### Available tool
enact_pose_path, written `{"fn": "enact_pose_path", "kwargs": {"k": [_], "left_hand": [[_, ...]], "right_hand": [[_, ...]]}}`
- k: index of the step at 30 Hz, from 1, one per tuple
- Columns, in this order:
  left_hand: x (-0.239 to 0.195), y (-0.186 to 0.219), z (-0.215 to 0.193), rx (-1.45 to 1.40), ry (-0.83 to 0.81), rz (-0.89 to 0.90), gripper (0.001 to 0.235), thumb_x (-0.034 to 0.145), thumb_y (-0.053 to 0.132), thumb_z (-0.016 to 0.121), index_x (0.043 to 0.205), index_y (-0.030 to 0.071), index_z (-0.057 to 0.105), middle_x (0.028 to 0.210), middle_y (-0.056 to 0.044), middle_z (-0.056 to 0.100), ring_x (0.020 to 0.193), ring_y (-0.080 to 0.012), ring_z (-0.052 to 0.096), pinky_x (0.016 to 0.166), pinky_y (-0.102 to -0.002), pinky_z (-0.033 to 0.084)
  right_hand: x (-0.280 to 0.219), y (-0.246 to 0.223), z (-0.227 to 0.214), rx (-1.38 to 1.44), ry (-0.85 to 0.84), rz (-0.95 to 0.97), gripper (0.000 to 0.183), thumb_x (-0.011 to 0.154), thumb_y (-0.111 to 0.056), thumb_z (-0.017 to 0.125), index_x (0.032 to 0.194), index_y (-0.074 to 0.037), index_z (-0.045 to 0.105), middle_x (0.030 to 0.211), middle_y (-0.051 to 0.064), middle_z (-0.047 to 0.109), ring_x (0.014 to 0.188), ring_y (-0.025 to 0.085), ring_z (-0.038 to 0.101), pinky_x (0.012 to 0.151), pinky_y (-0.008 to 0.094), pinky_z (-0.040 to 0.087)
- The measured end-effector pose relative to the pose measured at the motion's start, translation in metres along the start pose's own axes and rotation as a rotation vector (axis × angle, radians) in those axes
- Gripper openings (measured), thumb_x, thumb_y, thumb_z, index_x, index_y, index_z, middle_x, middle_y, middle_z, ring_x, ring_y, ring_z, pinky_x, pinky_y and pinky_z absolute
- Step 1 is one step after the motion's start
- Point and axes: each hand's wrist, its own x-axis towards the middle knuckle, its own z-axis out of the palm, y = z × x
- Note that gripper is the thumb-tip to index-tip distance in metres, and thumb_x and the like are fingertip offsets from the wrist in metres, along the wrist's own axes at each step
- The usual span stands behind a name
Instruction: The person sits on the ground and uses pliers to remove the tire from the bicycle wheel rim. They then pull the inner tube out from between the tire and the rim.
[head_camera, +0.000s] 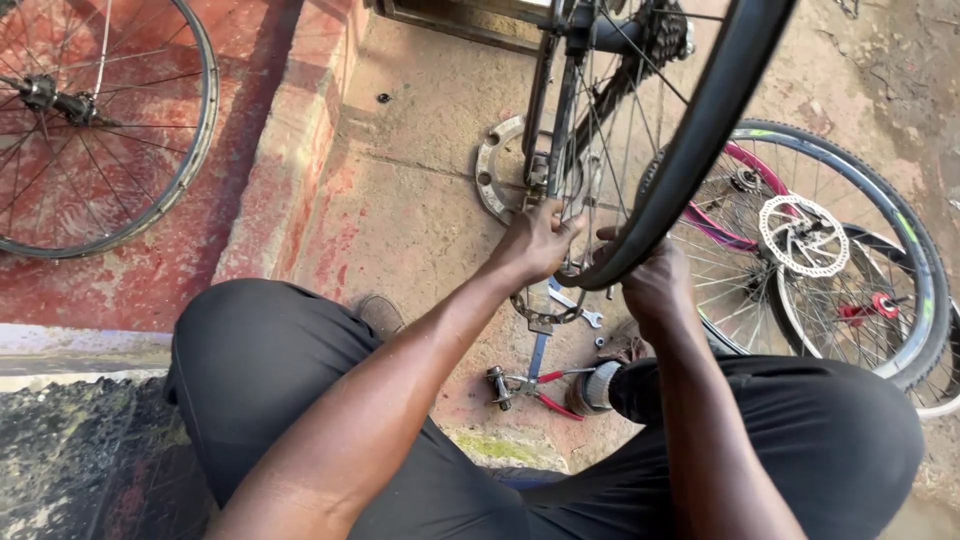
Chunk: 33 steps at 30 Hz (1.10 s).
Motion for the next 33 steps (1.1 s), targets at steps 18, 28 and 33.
{"fn": "enact_pose_path", "kwargs": {"k": [18,28,33], "left_hand": [[0.007,-0.006,0.001,-0.002,0.030,0.046,0.068,0.097,0.056,0.037,0.130,0.000,0.055,0.117,-0.028,0.066,0.114,-0.0398,0.064,0.092,-0.047,0.054],[0.013,-0.012,0.004,-0.011,0.042,0.086,0.073,0.096,0.059,0.036,0.129,-0.003,0.055,0.116,-0.031,0.065,0.114,-0.0422,0.063,0.091,-0.048,0.054],[0.015,-0.013,0.005,-0.013,0.039,0.113,0.073,0.095,0.058,0.039,0.128,-0.005,0.055,0.116,-0.033,0.064,0.115,-0.0451,0.062,0.092,-0.051,0.053]], "right_hand": [[0.007,-0.003,0.020,0.262,-0.156,0.093,0.027,0.088,-0.009,0.074,0.111,0.001,0.066,0.080,0.013,0.070,0.068,0.016,0.072,0.050,0.018,0.052],[0.009,0.003,0.020,0.260,-0.127,0.083,0.025,0.092,-0.011,0.071,0.112,0.002,0.064,0.081,0.013,0.070,0.072,0.018,0.073,0.063,0.020,0.057],[0.015,0.010,0.022,0.252,-0.142,0.051,0.021,0.093,-0.013,0.071,0.109,0.001,0.066,0.078,0.010,0.068,0.071,0.015,0.071,0.062,0.018,0.055]]}}
